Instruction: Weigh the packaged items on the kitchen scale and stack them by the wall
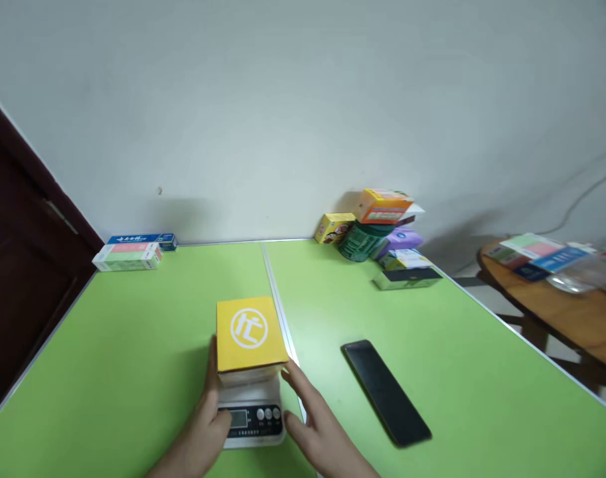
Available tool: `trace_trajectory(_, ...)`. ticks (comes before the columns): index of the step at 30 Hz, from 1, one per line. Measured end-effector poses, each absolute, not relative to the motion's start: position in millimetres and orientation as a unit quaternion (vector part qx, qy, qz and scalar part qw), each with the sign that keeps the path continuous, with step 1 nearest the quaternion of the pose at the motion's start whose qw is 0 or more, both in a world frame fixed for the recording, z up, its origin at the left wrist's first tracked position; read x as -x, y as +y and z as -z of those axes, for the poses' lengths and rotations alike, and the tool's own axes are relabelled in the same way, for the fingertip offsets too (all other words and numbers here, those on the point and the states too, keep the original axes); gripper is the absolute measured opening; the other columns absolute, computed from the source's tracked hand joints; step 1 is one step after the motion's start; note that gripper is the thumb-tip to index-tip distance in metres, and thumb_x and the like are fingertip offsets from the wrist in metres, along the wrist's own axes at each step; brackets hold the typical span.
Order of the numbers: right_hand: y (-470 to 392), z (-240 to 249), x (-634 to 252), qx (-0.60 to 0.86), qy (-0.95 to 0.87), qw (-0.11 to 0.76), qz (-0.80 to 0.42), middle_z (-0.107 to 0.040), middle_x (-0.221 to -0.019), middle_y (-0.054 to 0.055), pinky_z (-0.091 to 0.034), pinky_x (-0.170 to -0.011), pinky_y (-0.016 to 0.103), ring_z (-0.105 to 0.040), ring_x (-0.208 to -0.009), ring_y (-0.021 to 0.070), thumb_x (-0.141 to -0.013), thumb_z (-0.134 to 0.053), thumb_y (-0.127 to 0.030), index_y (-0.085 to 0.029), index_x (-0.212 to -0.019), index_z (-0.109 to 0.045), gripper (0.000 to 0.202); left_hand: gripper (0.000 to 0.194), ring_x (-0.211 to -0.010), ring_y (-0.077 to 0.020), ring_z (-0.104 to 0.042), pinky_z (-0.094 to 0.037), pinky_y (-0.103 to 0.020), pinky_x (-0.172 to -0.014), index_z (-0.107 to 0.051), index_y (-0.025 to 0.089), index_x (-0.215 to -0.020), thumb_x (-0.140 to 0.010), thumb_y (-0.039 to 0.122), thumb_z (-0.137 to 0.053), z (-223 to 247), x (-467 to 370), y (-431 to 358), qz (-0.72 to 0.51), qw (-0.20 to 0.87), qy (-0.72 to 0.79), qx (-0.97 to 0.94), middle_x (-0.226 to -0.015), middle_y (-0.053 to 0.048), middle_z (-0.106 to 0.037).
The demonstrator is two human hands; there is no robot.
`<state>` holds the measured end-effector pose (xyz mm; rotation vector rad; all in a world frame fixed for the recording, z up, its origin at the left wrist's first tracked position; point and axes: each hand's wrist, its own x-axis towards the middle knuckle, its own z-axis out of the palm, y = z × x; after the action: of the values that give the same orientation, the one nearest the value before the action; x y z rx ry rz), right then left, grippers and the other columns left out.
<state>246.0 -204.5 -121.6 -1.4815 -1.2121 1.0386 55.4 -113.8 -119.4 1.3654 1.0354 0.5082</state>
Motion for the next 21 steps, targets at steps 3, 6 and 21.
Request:
trace_trajectory(3, -205.8, 111.1, -261.2, 0.618, -0.458, 0.516, -0.377, -0.019, -0.153, 0.002, -0.023, -0.111, 0.047, -0.022, -0.138, 0.0231, -0.075, -0.045, -0.011, -0.030, -0.145, -0.016, 0.078, 0.092, -0.141, -0.0200, -0.001, -0.002, -0.041, -0.114, 0.006, 0.027, -0.145, -0.069, 0.011, -0.045, 108.2, -36.8, -102.3, -0.297, 0.548, 0.496, -0.605, -0.155, 0.001, -0.001)
trace_trajectory(6, -209.2, 98.5, -270.2, 0.637, -0.427, 0.534, -0.355, -0.028, -0.149, 0.004, -0.028, -0.109, 0.048, -0.029, -0.136, 0.0232, -0.078, -0.042, -0.011, -0.030, -0.143, -0.021, 0.071, 0.089, -0.141, -0.0215, -0.006, -0.006, -0.045, -0.114, 0.003, 0.032, -0.145, -0.073, 0.015, -0.046, 109.7, -16.2, -92.7, -0.346, 0.505, 0.505, -0.608, -0.155, 0.001, -0.006)
trace_trajectory(21, -182.6, 77.7, -324.7, 0.606, -0.569, 0.498, -0.247, -0.029, -0.148, 0.010, -0.034, -0.107, 0.044, -0.029, -0.134, 0.0246, -0.079, -0.053, -0.019, -0.021, -0.145, -0.015, 0.076, 0.085, -0.136, -0.0267, -0.026, -0.016, -0.042, -0.113, -0.010, 0.023, -0.142, -0.071, 0.029, -0.057, 104.1, -155.3, -86.9, -0.199, 0.639, 0.427, -0.608, -0.147, -0.010, -0.031)
